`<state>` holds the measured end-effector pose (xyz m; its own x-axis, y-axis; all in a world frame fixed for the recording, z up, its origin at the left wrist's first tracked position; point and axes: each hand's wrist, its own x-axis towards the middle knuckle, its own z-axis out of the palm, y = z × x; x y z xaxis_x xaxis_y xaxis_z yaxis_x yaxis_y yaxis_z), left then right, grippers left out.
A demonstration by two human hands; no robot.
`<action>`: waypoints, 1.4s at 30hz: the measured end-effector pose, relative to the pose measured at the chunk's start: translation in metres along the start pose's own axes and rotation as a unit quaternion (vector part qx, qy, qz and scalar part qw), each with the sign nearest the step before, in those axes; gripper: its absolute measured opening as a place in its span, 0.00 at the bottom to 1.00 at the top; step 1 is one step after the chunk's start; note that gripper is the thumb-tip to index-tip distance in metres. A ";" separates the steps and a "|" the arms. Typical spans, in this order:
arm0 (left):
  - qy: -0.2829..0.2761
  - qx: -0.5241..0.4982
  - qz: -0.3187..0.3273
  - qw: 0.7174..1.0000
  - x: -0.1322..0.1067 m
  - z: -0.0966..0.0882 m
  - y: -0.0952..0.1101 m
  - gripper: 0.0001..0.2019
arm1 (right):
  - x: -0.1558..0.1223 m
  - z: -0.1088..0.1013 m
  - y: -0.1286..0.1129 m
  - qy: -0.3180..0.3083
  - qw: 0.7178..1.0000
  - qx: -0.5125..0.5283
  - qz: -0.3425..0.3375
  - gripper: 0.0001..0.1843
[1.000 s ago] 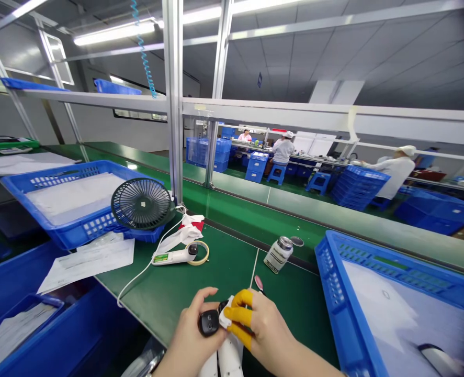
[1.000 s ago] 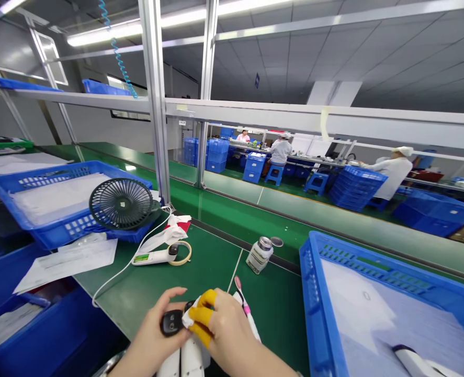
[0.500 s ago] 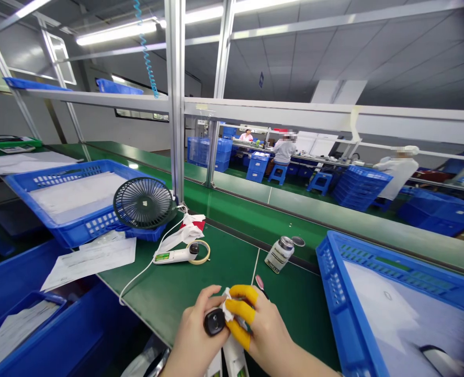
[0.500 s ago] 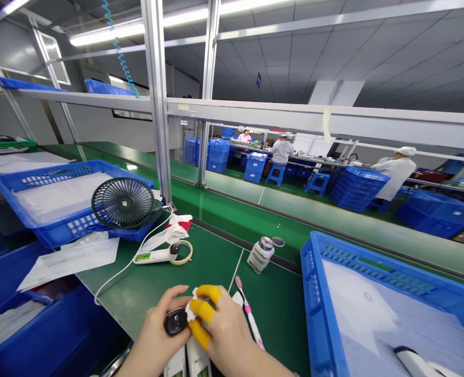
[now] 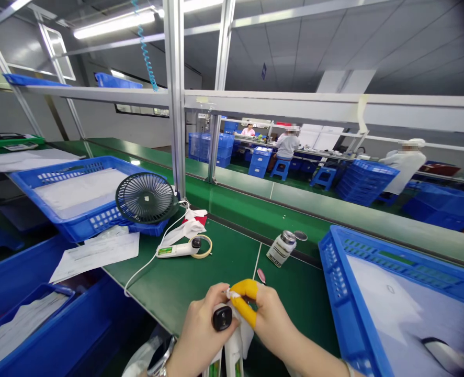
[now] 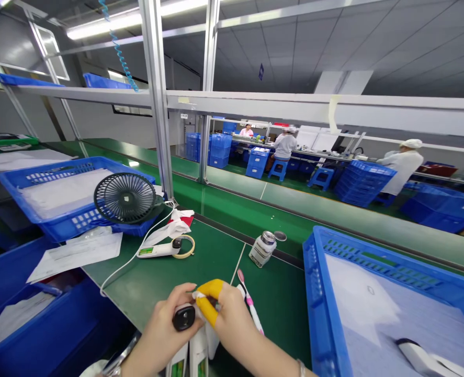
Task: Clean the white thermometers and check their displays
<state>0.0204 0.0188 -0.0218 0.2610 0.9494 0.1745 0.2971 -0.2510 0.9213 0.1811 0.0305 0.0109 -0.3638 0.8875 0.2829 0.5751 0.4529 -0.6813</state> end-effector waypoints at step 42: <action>0.024 -0.190 -0.068 0.979 -0.008 -0.044 0.009 0.28 | 0.006 -0.026 0.039 -0.042 0.976 -0.205 0.068 0.16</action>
<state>-0.0196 0.0176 0.0004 0.1974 0.9791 0.0493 -0.0399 -0.0422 0.9983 0.2199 0.0559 0.0034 -0.3132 0.9392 0.1411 0.8601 0.3435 -0.3770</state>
